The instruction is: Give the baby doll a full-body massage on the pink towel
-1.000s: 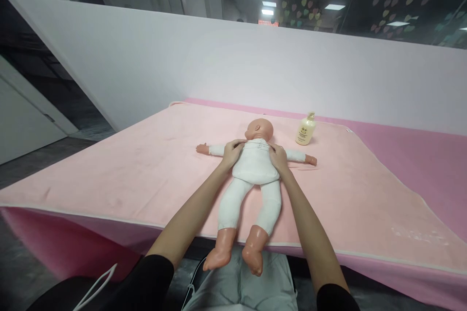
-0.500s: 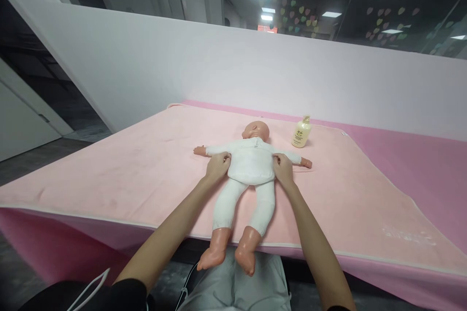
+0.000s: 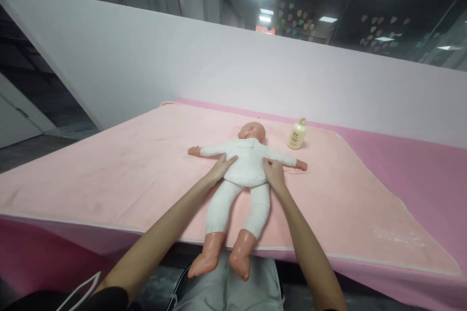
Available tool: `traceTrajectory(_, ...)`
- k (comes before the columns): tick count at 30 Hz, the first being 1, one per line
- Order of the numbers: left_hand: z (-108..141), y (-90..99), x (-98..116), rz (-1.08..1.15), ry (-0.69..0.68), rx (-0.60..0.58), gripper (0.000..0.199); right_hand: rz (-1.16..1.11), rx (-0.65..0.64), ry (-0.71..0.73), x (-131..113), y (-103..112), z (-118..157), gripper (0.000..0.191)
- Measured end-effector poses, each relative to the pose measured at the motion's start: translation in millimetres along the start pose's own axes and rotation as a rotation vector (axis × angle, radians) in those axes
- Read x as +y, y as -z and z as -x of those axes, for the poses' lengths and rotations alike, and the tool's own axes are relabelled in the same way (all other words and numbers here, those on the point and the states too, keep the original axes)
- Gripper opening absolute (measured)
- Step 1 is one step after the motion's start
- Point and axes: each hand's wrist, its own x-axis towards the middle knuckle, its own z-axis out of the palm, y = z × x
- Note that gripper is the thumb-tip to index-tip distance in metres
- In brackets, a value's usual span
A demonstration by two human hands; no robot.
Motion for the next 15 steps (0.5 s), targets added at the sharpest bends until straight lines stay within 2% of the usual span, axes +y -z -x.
traceTrajectory(2, 5, -2.7, 3, 0.082, 0.018, -0.033, 0.054, -0.033, -0.047, -0.041, -4, 0, 3, 0.047)
traceTrajectory(5, 11, -5.4, 9, 0.100, -0.040, -0.065, 0.053, -0.090, -0.086, -0.100, -7, -1, 3, 0.046)
traceTrajectory(9, 17, -10.2, 17, 0.084, -0.109, -0.038, 0.053, -0.138, -0.121, -0.183, -9, -1, 1, 0.045)
traceTrajectory(12, 26, -11.7, 24, 0.120, -0.122, -0.031, 0.052, -0.161, -0.165, -0.184, -13, 3, 6, 0.047)
traceTrajectory(15, 45, -8.8, 37, 0.127, -0.161, 0.012, 0.049, -0.128, -0.246, -0.136, -22, 11, 18, 0.050)
